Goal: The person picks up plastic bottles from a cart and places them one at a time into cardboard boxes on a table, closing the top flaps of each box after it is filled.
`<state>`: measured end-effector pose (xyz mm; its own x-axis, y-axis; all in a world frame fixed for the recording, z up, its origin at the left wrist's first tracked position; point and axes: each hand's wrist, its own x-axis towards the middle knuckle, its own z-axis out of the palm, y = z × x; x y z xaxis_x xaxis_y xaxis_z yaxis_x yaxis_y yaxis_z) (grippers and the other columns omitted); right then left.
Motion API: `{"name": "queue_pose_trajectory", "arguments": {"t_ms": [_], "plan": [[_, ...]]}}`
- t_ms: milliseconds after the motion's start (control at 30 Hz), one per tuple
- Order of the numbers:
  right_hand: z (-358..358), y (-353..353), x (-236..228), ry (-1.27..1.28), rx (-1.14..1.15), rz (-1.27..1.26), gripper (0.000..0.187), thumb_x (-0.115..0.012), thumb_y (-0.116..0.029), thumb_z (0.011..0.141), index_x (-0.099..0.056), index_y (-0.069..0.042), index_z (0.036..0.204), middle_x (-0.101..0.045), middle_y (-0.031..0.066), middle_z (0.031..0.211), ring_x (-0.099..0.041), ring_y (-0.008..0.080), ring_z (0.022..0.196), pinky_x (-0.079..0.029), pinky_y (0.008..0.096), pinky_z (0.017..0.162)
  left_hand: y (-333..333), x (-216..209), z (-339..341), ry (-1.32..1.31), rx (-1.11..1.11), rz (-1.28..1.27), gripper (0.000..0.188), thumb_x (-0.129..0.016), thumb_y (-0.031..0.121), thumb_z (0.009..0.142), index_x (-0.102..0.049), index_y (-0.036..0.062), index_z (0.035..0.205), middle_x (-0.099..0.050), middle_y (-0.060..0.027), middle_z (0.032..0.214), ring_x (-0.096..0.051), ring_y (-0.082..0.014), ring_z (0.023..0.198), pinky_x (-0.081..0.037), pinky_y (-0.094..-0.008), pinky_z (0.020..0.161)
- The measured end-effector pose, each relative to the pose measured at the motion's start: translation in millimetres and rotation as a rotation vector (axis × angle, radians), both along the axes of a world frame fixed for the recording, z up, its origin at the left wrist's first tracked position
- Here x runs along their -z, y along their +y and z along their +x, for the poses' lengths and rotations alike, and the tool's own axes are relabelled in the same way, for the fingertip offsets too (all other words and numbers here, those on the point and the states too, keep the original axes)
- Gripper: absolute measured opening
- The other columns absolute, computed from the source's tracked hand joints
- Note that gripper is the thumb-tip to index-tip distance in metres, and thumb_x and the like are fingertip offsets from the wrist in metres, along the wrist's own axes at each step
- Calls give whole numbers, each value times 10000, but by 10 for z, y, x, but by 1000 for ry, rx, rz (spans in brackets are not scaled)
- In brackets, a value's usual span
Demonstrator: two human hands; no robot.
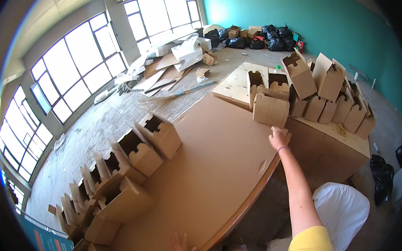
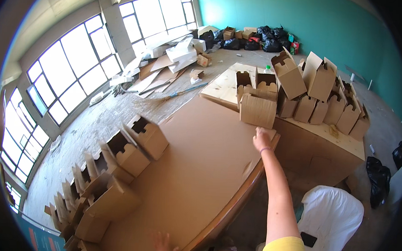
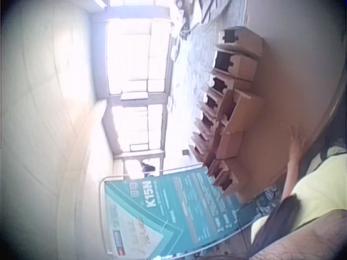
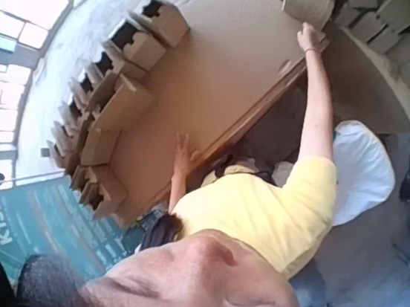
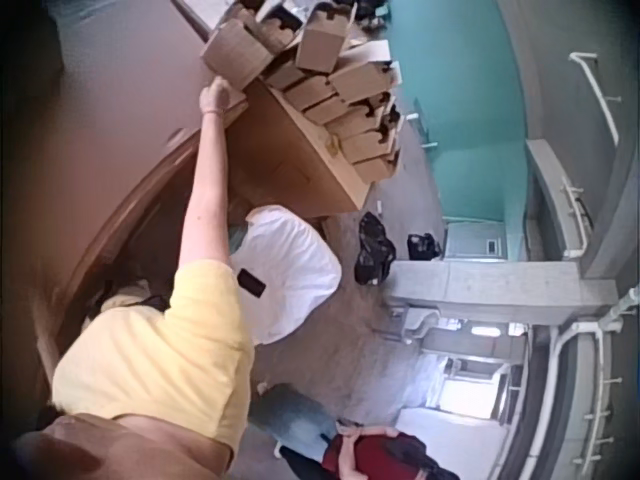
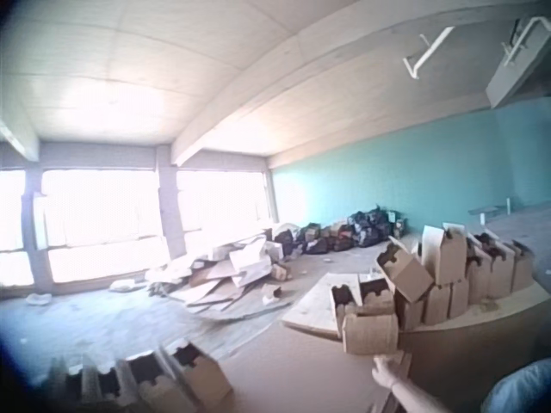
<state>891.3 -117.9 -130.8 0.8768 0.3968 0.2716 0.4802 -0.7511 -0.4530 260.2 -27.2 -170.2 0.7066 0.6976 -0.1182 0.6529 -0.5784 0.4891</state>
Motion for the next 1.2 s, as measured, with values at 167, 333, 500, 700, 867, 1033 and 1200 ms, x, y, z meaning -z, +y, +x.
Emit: {"name": "queue_pose_trajectory", "arguments": {"t_ms": [167, 333, 500, 700, 867, 1033, 1200], "plan": [[1091, -19, -471, -303, 115, -73, 717, -741, -131, 738, -413, -38, 1369, -447, 148, 1411, -394, 302, 1317, -346, 416, 1093, -168, 198, 251, 188, 14, 24, 698, -558, 385, 925, -266, 139, 1509, -60, -222, 1581, -64, -464, 1436, -114, -598, 1136], [1432, 61, -571, -325, 42, -307, 715, -747, -93, 694, -432, -85, 1336, -539, 114, 1307, -444, 262, 1279, -303, 482, 1104, -107, 148, 284, 183, 72, 51, 697, -530, 400, 938, -245, 138, 1517, -43, -219, 1585, -47, -460, 1439, -90, -586, 1141], [1541, 41, -452, -267, -40, -506, 147, -748, -65, 658, -720, -89, 800, -701, 98, 879, -606, 273, 1046, -493, 399, 871, -138, 217, 273, 256, 60, 75, 690, -500, 413, 949, -235, 128, 1519, -64, -226, 1580, -56, -463, 1437, -99, -592, 1137], [1224, 96, -503, -472, -222, -601, 124, -767, -121, 670, -715, -77, 775, -618, 92, 949, -574, 290, 1020, -518, 412, 817, -149, 365, 234, 227, 68, 176, 697, -486, 441, 950, -238, 120, 1517, -109, -239, 1569, -112, -452, 1432, -124, -597, 1134], [257, 415, -574, -510, -605, -438, 94, -601, -69, 751, -682, -91, 708, -643, 101, 820, -661, 290, 787, -539, 394, 677, -187, 44, 304, 235, -19, 156, 604, -659, 254, 863, -439, 93, 1402, -237, -206, 1534, -200, -401, 1419, -204, -563, 1116], [-1516, 678, -699, -625, -956, -559, 67, -565, -153, 800, -619, -130, 768, -644, 76, 732, -674, 244, 655, -534, 386, 587, -282, 46, -112, -20, 7, 25, 510, -629, 215, 874, -484, 84, 1345, -422, -192, 1417, -392, -407, 1301, -376, -505, 1020], [-3385, 757, -964, -673, -1302, -348, 18, -572, -109, 812, -577, -110, 795, -568, 54, 716, -642, 214, 614, -525, 329, 508, -617, -262, -919, -151, -154, -45, 408, -604, 170, 885, -538, 52, 1271, -590, -194, 1212, -579, -384, 1073, -487, -453, 884]]}}
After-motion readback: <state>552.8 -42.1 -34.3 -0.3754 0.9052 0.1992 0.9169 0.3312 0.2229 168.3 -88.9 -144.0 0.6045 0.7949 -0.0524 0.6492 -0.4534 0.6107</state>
